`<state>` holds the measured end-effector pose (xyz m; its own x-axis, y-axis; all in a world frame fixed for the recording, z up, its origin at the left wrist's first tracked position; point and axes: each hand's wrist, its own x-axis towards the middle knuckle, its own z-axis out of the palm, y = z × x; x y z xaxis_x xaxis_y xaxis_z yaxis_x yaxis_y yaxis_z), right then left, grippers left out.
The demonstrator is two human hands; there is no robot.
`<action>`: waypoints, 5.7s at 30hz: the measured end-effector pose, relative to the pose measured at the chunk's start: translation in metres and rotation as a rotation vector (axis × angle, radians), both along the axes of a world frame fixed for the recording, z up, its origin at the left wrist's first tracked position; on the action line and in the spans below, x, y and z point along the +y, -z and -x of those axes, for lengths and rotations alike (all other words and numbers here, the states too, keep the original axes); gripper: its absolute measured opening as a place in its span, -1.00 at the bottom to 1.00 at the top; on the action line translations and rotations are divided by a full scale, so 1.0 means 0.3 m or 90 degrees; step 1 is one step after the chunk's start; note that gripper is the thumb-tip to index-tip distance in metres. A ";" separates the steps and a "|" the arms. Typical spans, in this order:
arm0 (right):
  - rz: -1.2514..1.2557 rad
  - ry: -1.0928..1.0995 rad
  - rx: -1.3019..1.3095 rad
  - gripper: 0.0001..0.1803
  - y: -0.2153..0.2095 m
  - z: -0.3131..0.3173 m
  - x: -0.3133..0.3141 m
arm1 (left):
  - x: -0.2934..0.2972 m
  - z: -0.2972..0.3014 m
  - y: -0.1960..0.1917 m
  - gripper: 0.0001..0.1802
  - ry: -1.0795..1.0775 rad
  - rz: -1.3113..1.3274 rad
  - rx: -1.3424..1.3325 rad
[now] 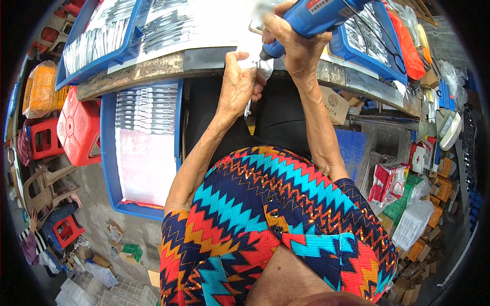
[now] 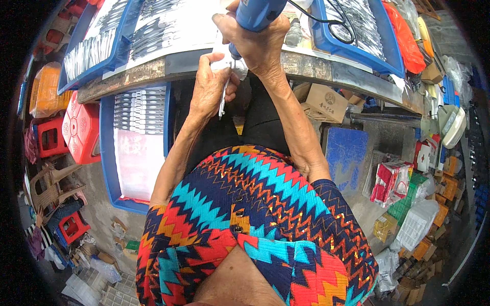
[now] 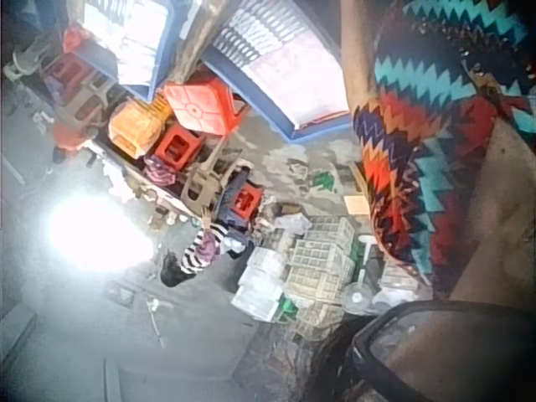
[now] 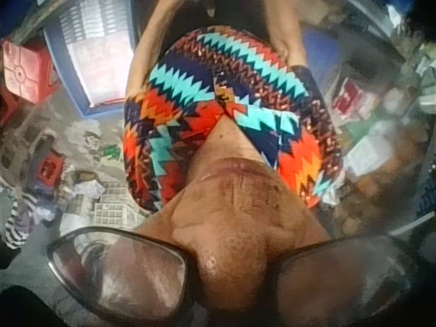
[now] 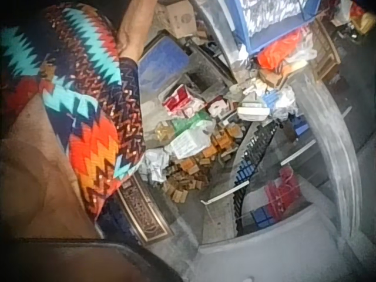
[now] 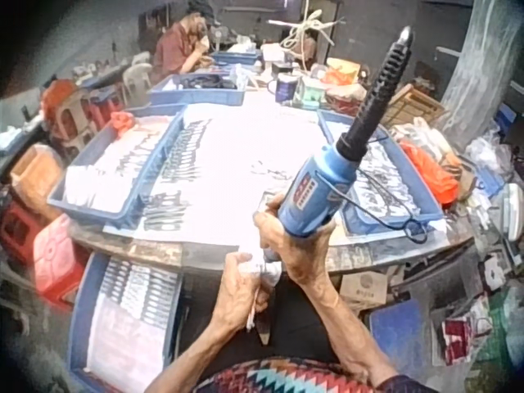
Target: Assembling small plastic hardware components using electric and manual screwdrivers at a workbench.
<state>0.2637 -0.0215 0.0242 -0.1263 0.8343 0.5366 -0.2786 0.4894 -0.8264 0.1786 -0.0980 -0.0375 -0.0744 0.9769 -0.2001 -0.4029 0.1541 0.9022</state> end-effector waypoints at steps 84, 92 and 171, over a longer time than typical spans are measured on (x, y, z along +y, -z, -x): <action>-0.037 -0.023 -0.008 -0.86 -0.102 0.029 -0.015 | 0.004 -0.027 0.015 -0.74 -0.046 0.015 -0.081; -0.004 -0.018 -0.006 -0.86 -0.124 0.036 -0.035 | 0.002 -0.031 0.002 -0.72 -0.053 0.030 -0.081; 0.184 -0.039 -0.284 -0.78 -0.200 -0.205 0.376 | -0.211 0.089 -0.069 -0.76 0.094 0.029 -0.137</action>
<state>0.3251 0.0914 0.0841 -0.3420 0.9243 0.1697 0.1093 0.2184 -0.9697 0.1518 -0.1613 -0.0168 0.1173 0.9638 -0.2393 -0.5554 0.2634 0.7888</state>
